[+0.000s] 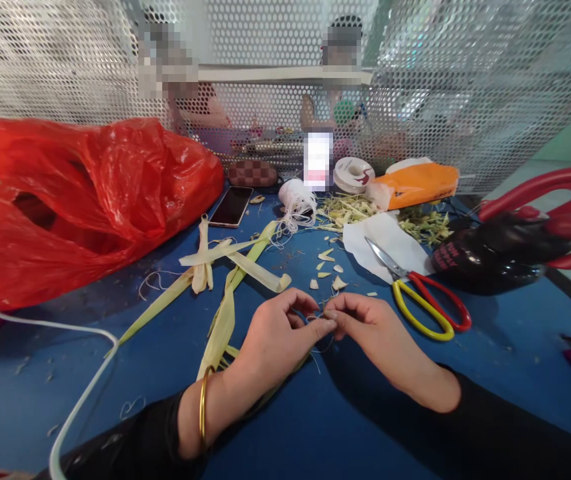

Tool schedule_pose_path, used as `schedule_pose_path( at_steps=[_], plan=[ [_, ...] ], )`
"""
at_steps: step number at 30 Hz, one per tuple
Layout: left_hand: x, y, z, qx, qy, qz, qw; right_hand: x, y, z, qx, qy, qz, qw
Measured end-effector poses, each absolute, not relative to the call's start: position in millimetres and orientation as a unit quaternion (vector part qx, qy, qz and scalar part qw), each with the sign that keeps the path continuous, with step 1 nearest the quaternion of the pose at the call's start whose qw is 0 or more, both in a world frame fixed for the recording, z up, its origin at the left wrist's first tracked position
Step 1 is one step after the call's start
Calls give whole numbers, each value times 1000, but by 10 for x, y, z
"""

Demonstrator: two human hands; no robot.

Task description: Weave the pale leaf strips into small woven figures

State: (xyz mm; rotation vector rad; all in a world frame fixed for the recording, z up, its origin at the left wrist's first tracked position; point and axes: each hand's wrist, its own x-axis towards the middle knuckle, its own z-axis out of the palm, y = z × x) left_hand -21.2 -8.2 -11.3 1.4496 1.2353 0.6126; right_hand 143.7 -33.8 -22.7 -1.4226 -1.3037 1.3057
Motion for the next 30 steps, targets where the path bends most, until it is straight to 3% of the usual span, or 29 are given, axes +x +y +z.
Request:
schedule_pose_path(
  at_steps=[5, 13, 20, 30],
  plan=[
    [-220, -82, -133, 651, 509, 272, 494, 1444, -337, -243, -567, -522, 504, 390],
    [-186, -134, -140, 536, 552, 237, 593, 1418, -363, -226, -578, -553, 466, 379],
    [-193, -131, -151, 613, 530, 258, 527, 1403, -372, -219, -575, -578, 444, 372],
    [-205, -114, -219, 613, 522, 285, 520, 1387, -426, -228, -562, -609, 423, 367]
  ],
)
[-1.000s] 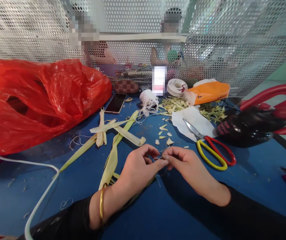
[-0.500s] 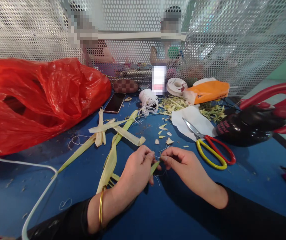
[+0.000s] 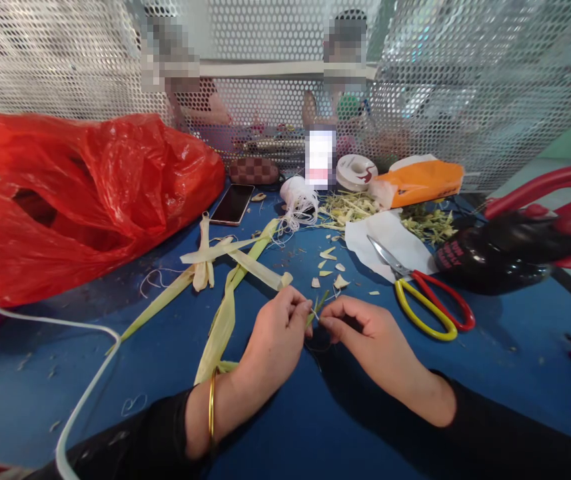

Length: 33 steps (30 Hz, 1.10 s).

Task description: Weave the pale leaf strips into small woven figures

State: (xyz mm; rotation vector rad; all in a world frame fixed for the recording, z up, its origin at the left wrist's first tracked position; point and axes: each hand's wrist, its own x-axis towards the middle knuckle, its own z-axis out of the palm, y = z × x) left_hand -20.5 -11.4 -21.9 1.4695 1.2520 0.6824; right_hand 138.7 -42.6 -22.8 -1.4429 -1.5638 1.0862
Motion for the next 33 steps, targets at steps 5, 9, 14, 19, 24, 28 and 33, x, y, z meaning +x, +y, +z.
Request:
schedule_pose_path(
  at_steps=[5, 9, 14, 19, 24, 28, 33],
  plan=[
    [-186, -114, -202, 569, 533, 289, 555, 1409, -431, -229, -552, -601, 440, 374],
    [-174, -91, -200, 516, 561, 320, 563, 1419, -426, -231, -548, -590, 452, 384],
    [-191, -55, -213, 464, 564, 380, 568, 1430, -402, -233, -555, -588, 450, 380],
    [-184, -65, -151, 365, 477, 418, 682, 1440, -380, -242, -560, -584, 450, 379],
    [-177, -79, -120, 347, 447, 400, 721, 1427, -382, -225, -559, -561, 458, 404],
    [-177, -74, -152, 369, 465, 373, 713, 1415, -414, -197, -504, -525, 483, 488],
    [-174, -69, -163, 407, 465, 348, 705, 1405, -438, -180, -421, -544, 564, 456]
  ],
)
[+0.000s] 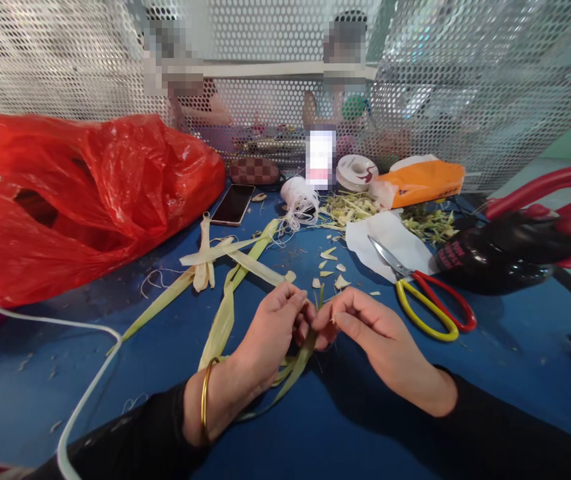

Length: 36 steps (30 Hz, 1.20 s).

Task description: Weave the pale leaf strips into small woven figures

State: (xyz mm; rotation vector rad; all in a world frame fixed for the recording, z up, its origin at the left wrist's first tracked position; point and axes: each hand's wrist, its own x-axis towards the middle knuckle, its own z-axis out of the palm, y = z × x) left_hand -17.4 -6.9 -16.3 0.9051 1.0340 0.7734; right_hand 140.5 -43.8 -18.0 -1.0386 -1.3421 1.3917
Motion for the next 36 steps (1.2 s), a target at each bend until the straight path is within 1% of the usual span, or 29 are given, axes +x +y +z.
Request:
schedule_pose_path(
  at_steps=[6, 9, 14, 24, 27, 31, 36],
  plan=[
    [-150, -91, -138, 439, 478, 352, 674, 1403, -418, -207, -481, -622, 465, 407],
    [-137, -106, -136, 447, 486, 357, 661, 1410, -426, -213, -492, -646, 440, 384],
    [-130, -105, -154, 458, 489, 358, 650, 1429, -443, -221, -502, -658, 421, 371],
    [-176, -44, -153, 489, 492, 331, 640, 1448, -356, -252, -490, -645, 442, 386],
    [-190, -25, -157, 507, 476, 315, 646, 1451, -329, -234, -475, -643, 442, 407],
    [-184, -18, -147, 522, 491, 286, 637, 1458, -339, -193, -470, -631, 440, 434],
    [-182, -9, -111, 490, 497, 270, 663, 1452, -359, -182, -444, -573, 526, 445]
  ],
)
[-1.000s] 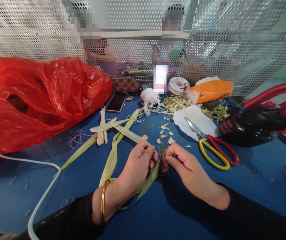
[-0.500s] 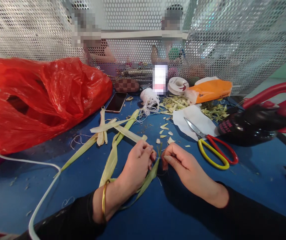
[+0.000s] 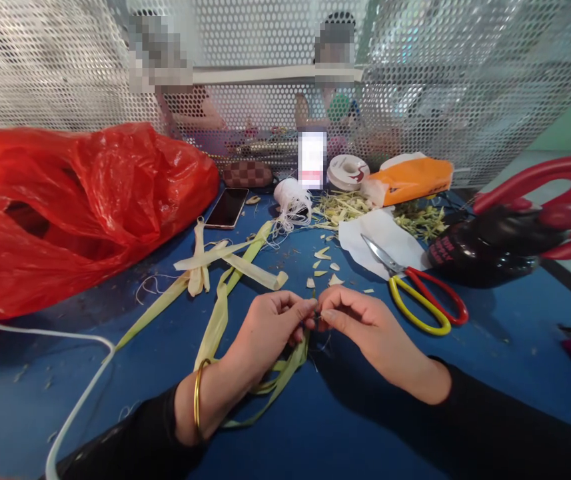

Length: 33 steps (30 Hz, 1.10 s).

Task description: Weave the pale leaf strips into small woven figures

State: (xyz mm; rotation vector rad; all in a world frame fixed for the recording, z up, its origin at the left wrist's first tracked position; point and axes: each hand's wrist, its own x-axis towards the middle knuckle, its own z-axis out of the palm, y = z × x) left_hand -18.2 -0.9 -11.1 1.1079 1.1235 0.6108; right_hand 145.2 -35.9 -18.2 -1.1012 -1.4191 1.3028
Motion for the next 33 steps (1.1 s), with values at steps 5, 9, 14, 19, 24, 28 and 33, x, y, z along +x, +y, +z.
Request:
schedule_pose_path(
  at_steps=[5, 9, 14, 19, 24, 28, 33],
  plan=[
    [-215, 13, -134, 466, 481, 270, 692, 1455, -340, -213, -449, -543, 546, 453],
    [-232, 20, -140, 433, 460, 282, 722, 1466, -329, -217, -462, -559, 520, 451],
    [-236, 15, -121, 441, 466, 265, 720, 1468, -333, -208, -468, -583, 486, 453],
    [-221, -9, -127, 460, 471, 256, 707, 1462, -331, -220, -474, -592, 466, 455],
    [-198, -47, -123, 508, 475, 251, 673, 1442, -338, -197, -484, -593, 473, 437],
    [-184, -43, -119, 524, 487, 256, 650, 1460, -332, -184, -498, -556, 474, 467],
    [-173, -51, -115, 508, 479, 269, 663, 1497, -318, -193, -532, -568, 433, 455]
  ],
)
